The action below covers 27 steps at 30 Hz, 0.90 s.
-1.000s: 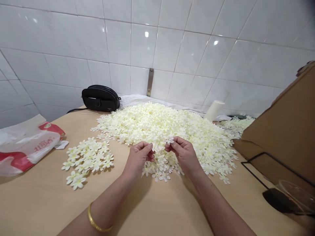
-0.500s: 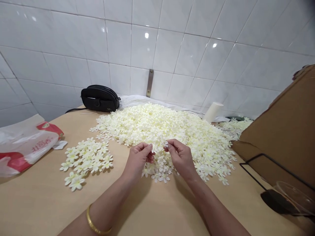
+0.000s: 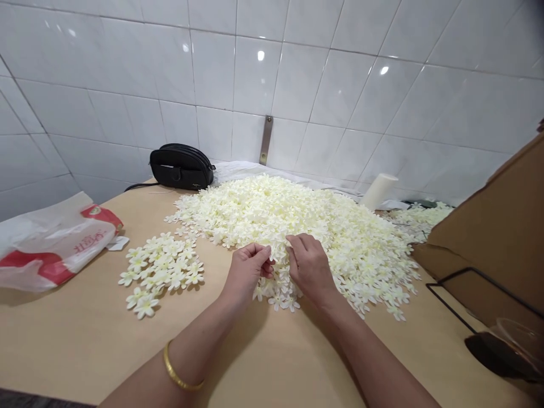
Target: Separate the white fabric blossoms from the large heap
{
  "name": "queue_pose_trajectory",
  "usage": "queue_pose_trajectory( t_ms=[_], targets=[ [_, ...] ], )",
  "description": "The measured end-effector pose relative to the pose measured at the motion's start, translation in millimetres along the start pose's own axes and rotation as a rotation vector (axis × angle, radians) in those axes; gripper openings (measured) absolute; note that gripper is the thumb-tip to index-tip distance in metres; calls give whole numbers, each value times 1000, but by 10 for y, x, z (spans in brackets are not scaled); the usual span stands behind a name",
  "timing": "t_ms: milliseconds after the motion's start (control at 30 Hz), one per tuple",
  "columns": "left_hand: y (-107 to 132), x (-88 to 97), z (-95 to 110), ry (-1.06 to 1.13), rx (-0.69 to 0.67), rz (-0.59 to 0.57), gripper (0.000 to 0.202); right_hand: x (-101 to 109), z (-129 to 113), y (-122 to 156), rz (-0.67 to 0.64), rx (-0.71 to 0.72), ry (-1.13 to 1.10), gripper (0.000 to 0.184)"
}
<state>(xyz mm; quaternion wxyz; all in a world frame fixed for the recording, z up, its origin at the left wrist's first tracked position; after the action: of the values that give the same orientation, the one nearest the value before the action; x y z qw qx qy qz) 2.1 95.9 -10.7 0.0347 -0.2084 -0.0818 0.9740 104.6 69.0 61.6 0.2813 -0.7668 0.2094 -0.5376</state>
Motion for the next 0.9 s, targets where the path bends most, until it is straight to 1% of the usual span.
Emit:
queue_pose_trajectory(
  t_ms=[67, 100, 133, 200, 267, 333, 433, 633, 833, 900],
  targets=[
    [6, 8, 5, 0, 1, 10, 25, 95, 3, -11, 21, -50, -137, 18],
    [8, 9, 10, -1, 0, 11, 24, 127, 10, -13, 7, -82, -229, 17],
    [9, 5, 15, 0, -2, 8, 24, 136, 11, -10, -29, -113, -323, 15],
    [8, -16, 30, 14, -14, -9, 23, 90, -20, 9, -151, -152, -480, 12],
    [5, -54, 35, 56, -20, -40, 23, 36, -60, 41, -251, -169, -568, 11],
    [4, -91, 19, 118, -3, -63, 22, 20, -60, 60, -275, -181, -603, 12],
    [5, -125, -20, 192, 37, -80, 23, 22, -22, 66, -252, -190, -599, 16],
    [8, -170, -38, 176, 29, -143, 14, 19, 16, 66, -242, -196, -549, 17],
    [18, -198, -81, 206, 55, -165, 11, -59, 136, 84, -314, -333, -613, 18],
    [15, -193, -74, 197, 54, -157, 10, -94, 144, 91, -343, -357, -643, 19]
  ],
)
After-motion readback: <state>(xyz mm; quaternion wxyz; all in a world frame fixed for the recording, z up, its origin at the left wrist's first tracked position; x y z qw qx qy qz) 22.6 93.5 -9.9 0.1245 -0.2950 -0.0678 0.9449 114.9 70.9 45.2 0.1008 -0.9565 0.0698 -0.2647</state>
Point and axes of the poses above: each hand's wrist, its own y-axis away from the middle knuckle, its own x-axis out of the back of the hand, z = x × y, the point moved 10 cm from there along -y, towards the middle knuckle, and after that the axes turned 15 degrees about -x, right-handed, at the moved point
